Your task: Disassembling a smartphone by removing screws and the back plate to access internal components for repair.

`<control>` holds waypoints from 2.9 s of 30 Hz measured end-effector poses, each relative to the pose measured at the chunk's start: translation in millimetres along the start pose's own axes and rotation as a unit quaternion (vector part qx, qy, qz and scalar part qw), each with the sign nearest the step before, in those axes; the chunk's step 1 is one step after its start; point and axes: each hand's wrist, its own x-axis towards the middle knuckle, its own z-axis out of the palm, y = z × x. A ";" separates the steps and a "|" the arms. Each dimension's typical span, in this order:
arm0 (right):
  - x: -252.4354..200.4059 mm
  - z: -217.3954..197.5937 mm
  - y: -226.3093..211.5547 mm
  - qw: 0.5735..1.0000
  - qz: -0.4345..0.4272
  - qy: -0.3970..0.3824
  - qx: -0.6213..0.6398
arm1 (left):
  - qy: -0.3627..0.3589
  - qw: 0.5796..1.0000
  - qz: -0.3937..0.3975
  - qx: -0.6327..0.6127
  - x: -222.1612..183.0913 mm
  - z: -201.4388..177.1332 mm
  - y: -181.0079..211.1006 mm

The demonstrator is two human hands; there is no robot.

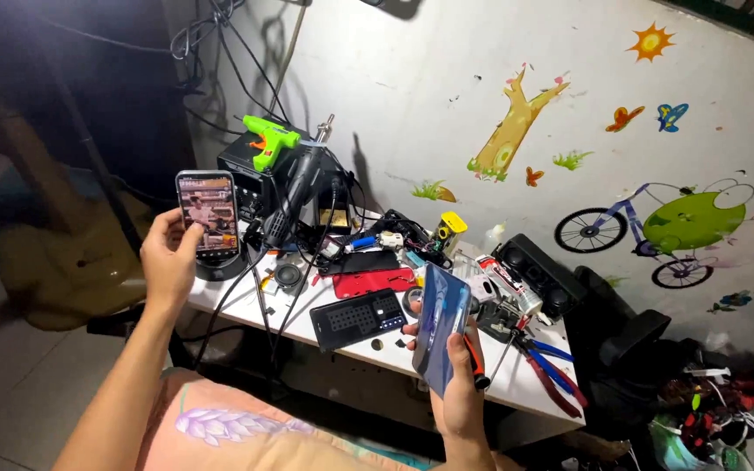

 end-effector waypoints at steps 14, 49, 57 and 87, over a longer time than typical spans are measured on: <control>-20.1 3.2 -3.2 0.745 -0.380 -0.012 -0.548 | -0.245 0.965 0.027 -0.087 -134.7 64.6 144.8; 1.5 -33.3 -28.9 0.767 -0.354 -0.194 -0.499 | -0.444 0.777 -0.330 -0.301 -189.3 79.4 142.0; 4.1 -38.6 -13.9 0.780 -0.320 -0.217 -0.491 | -0.453 0.808 -0.268 -0.265 -198.1 81.7 141.2; 9.5 -32.2 -2.9 0.823 -0.264 -0.134 -0.486 | -0.498 0.850 -0.150 -0.081 -216.7 94.5 131.5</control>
